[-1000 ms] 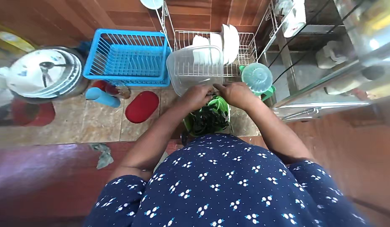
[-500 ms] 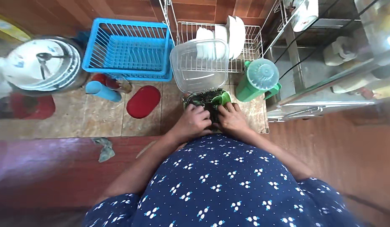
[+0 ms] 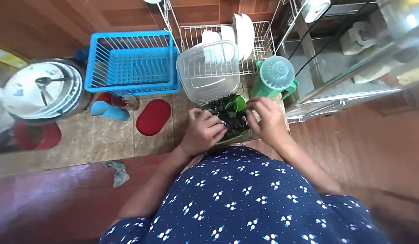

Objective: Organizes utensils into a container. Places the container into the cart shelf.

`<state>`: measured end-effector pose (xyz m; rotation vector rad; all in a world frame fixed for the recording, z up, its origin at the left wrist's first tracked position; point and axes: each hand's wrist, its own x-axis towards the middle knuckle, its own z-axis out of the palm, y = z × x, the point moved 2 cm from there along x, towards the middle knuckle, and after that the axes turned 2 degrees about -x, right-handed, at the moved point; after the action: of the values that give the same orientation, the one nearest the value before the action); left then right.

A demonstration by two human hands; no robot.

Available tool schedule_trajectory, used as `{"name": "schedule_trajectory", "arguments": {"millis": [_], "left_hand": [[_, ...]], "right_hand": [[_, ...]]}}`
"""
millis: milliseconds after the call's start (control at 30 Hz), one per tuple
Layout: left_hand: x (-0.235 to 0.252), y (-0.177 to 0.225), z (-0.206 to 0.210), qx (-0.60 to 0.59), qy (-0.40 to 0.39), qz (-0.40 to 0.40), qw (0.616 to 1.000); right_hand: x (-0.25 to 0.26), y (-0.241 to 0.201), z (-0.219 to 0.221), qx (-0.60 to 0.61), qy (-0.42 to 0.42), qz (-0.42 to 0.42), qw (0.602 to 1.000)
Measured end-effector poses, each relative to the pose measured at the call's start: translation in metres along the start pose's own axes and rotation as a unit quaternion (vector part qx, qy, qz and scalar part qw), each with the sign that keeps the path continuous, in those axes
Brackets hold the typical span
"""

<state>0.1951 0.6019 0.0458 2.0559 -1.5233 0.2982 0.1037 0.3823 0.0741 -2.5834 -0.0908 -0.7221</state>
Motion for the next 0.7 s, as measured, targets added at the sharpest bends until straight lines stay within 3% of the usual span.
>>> {"name": "schedule_trajectory", "arguments": {"millis": [133, 233, 333, 433, 567, 700], "left_hand": [[0.029, -0.002, -0.063, 0.006, 0.052, -0.018, 0.998], [0.056, -0.007, -0.09, 0.035, 0.116, -0.001, 0.993], [0.08, -0.018, -0.084, 0.101, 0.138, 0.014, 0.985], [0.094, -0.032, -0.062, 0.152, 0.102, 0.019, 0.983], [0.099, -0.044, -0.039, 0.139, 0.042, 0.011, 0.989], [0.113, -0.043, -0.041, 0.138, 0.006, 0.011, 0.99]], "right_hand": [[0.025, 0.02, -0.051, 0.02, 0.078, 0.034, 0.996], [0.044, 0.042, -0.054, -0.017, 0.141, 0.019, 0.99], [0.059, 0.061, -0.028, -0.031, 0.123, 0.015, 0.992], [0.065, 0.069, -0.002, -0.024, 0.082, 0.007, 0.996], [0.07, 0.071, 0.013, -0.02, 0.06, -0.009, 0.998], [0.075, 0.071, 0.022, -0.014, 0.031, -0.032, 0.999]]}}
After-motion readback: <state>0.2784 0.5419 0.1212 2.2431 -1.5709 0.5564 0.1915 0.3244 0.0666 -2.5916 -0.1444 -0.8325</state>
